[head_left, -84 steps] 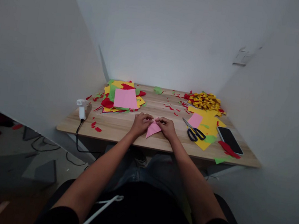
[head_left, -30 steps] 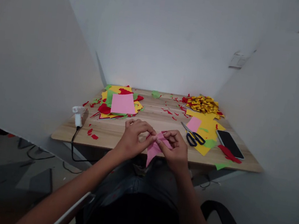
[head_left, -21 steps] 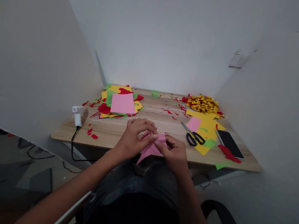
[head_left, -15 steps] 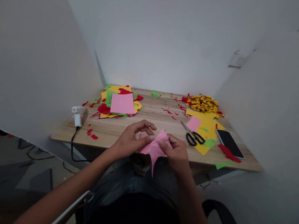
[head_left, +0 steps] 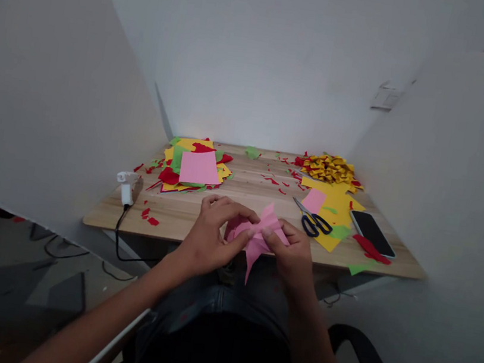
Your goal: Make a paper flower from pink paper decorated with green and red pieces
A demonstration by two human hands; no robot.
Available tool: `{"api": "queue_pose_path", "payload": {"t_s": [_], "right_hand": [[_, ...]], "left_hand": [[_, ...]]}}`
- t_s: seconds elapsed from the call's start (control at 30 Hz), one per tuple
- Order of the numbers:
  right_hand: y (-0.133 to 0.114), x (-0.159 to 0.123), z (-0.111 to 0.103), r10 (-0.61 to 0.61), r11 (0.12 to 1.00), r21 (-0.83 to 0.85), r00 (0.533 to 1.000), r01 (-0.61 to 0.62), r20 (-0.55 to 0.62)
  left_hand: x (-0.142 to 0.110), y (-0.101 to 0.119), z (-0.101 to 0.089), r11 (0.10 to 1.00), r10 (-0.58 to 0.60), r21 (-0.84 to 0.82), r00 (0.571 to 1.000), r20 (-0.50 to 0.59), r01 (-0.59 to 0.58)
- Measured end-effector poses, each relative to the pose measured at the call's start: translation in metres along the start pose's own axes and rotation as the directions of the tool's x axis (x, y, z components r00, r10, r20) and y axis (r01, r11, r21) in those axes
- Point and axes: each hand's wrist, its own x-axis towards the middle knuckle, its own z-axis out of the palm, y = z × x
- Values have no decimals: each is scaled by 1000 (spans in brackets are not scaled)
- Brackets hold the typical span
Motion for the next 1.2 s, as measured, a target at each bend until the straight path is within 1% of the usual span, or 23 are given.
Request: {"api": "queue_pose_path", "payload": {"t_s": [0.03,0.1,0.2,0.27,0.33,0.4,0.5,0.57,0.63,0.73,0.83,0.9,0.97,1.07,1.13,1.2], "right_hand": [[-1,-1,0,4,1000,5,1000,-4,2],[-3,-1,0,27,1000,12,997,-28,66],[-1,-1,-1,69,997,25,975,-76,210],[1,-1,-1,76,996,29,965,-86,249],[3,-1,0,68,997,15,967,-74,246],[3,-1,1,53,999,-14,976,-51,210],[0,-2,2,8,998,-60,995,-2,104],[-4,-3,2,-45,995,-85,997,50,60],[-8,-5,2,-105,987,-115,992,113,68],[-11,-9,2,-182,967,-160,977,198,113],[-12,-12,4,-185,971,-136,978,196,91],[-12,-13,5,-175,982,-68,983,178,51],[-13,-13,5,-191,981,-28,981,192,35],[-14,-13,3,-221,972,-65,973,226,67],[-15,-13,2,-215,970,-103,974,221,72],[-16,-14,1,-202,970,-122,977,210,73]], "left_hand": [[-1,1,0,1000,9,14,1000,-15,-8],[-1,2,0,1000,-3,11,1000,-22,4],[1,-1,1,998,-52,-34,999,12,52],[3,-3,1,995,-79,-57,996,41,81],[3,-5,1,991,-106,-76,993,56,110],[2,-4,-1,990,-112,-84,993,50,116],[-1,0,-4,997,-46,-55,998,45,48],[-3,4,-5,1000,13,-4,999,49,-13],[-4,7,-6,997,38,59,999,34,-40],[-4,8,-6,991,33,129,999,-3,-32],[-5,8,-6,989,31,147,999,-24,-28],[-5,8,-7,990,40,136,999,-36,-35],[-5,8,-8,993,52,109,998,-31,-49],[-2,9,-11,999,40,10,999,19,-40],[1,8,-13,997,2,-77,998,56,2],[4,8,-14,989,-36,-138,997,69,46]]}}
